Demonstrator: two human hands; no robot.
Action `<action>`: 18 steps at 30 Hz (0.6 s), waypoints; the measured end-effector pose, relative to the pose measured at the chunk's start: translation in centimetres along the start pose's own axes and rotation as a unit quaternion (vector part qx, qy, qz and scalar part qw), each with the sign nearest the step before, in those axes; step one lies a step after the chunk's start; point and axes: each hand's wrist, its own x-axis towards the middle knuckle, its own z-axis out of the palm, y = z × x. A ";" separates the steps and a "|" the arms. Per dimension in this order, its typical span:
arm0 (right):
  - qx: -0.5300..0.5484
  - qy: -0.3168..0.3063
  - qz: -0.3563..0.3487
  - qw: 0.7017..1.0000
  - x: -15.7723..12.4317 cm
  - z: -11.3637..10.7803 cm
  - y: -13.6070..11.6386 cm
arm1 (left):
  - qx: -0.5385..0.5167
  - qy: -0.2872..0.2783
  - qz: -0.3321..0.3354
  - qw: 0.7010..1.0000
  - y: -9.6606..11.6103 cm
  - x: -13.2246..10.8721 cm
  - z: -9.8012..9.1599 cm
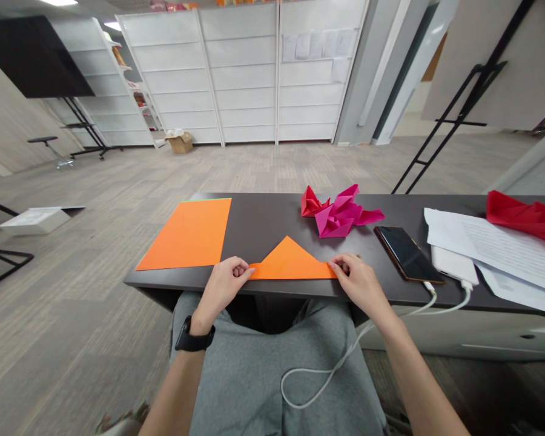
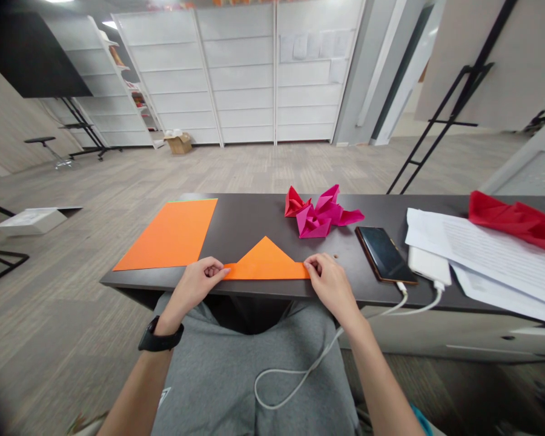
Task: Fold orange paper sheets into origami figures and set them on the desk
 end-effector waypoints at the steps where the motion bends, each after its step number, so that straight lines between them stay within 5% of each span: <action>1: -0.001 -0.001 -0.001 1.000 0.0 0.1 0.0 | 0.002 0.002 0.001 1.000 0.1 0.0 0.0; 18: 0.000 -0.001 -0.002 1.000 0.4 0.3 -0.2 | -0.012 -0.016 -0.028 0.999 0.4 0.5 -0.1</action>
